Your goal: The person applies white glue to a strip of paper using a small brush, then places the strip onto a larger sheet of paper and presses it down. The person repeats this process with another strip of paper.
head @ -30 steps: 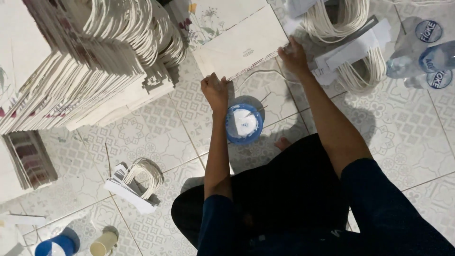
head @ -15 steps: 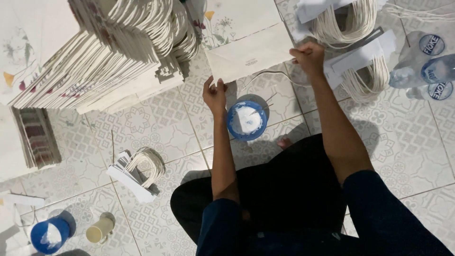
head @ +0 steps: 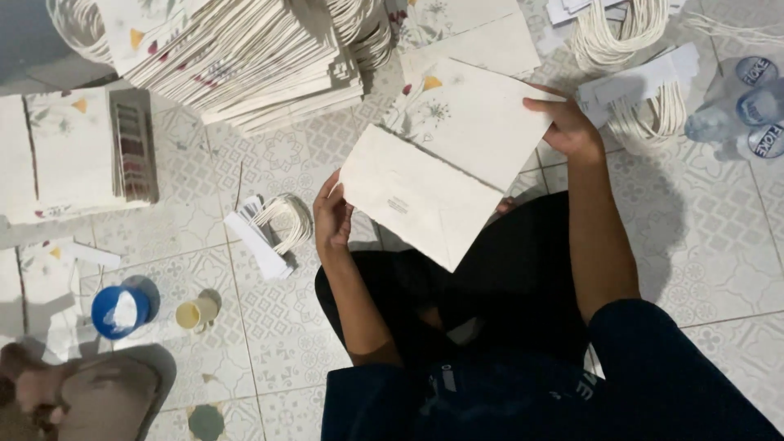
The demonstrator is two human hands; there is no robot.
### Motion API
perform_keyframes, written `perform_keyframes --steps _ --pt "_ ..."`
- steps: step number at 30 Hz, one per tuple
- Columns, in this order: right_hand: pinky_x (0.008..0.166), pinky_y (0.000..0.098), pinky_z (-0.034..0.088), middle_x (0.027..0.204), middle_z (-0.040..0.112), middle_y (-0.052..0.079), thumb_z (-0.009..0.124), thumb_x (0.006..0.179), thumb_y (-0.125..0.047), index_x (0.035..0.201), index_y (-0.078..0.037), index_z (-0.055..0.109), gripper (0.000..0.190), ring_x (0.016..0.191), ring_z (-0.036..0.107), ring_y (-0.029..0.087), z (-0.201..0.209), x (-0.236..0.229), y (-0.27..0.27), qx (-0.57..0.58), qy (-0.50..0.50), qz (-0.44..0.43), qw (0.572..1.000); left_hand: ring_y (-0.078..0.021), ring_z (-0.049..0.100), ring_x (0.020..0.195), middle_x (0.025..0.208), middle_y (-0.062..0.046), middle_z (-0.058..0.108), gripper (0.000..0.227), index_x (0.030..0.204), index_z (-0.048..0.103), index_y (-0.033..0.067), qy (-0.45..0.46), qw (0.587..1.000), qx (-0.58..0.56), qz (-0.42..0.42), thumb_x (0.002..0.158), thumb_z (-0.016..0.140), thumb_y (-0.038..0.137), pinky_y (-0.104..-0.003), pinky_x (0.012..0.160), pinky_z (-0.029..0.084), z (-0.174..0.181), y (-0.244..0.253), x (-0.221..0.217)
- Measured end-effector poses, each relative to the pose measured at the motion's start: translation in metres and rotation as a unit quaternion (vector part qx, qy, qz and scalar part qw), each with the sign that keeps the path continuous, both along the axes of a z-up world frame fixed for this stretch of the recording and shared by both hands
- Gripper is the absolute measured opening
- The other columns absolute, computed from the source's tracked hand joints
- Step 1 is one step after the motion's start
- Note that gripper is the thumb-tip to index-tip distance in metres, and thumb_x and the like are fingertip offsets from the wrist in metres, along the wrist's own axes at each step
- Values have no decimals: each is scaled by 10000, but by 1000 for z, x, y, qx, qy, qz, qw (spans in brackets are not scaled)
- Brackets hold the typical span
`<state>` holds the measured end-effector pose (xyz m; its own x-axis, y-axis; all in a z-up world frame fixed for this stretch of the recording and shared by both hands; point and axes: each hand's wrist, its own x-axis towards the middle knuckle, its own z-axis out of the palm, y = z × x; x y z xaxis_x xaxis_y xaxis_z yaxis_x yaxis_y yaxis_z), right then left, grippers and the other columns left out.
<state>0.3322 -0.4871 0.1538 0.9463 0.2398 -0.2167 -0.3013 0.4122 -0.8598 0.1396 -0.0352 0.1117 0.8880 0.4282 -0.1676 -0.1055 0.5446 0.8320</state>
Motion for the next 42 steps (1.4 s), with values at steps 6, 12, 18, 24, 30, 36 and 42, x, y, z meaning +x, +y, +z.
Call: perform_keyframes --steps 6,12,18,24,30,36,42 --pt "901 434 642 1090 733 95 941 836 -76 1283 -46 661 529 998 772 248 -27 -83 19 39 -1 -71 997 -378 646 1244 1402 -109 608 610 1502 501 248 -139 983 -122 -2 987 610 556 -599 972 605 -8 -9 -69" --pt "1142 421 514 1319 658 42 739 980 -55 1331 -156 533 420 1243 646 196 -30 -226 120 159 -52 -99 981 -401 458 1415 1550 -147 482 984 1521 491 277 -176 957 -230 -23 742 619 866 -709 1180 326 -11 -106 -132" --pt "932 520 627 1271 662 120 807 856 47 1397 -80 482 644 1113 693 287 -91 -308 180 62 -34 51 996 -363 528 1364 1556 -221 424 831 1655 198 173 -5 996 23 89 1003 701 57 -549 1120 468 -41 -104 -126" --pt "772 374 654 1004 669 41 798 946 -263 1177 -84 588 360 872 750 228 -57 -284 183 19 13 63 998 -506 251 1489 1644 -336 209 855 1654 159 37 -12 990 128 64 978 676 -44 -620 1193 287 3 -40 -120" --pt "725 289 617 953 661 106 750 988 -379 1082 -30 575 401 849 760 252 -52 -228 231 -38 15 88 995 -456 429 1454 1700 -240 160 1103 1668 114 133 146 950 266 81 903 899 260 -603 1155 459 -45 61 -45" --pt "1045 476 543 1281 622 350 661 1045 -365 1268 135 581 554 1220 641 417 -87 -205 269 -113 83 218 966 -446 480 1412 1493 -282 509 833 1516 490 53 183 846 498 48 887 853 462 -512 1222 378 -99 75 -36" --pt "880 441 579 983 740 228 766 927 -337 1042 0 765 356 1007 722 319 -163 -210 260 -313 -39 218 923 -396 659 1054 1077 -170 661 285 1177 696 44 102 796 550 231 920 787 126 -475 928 547 -41 54 -101"
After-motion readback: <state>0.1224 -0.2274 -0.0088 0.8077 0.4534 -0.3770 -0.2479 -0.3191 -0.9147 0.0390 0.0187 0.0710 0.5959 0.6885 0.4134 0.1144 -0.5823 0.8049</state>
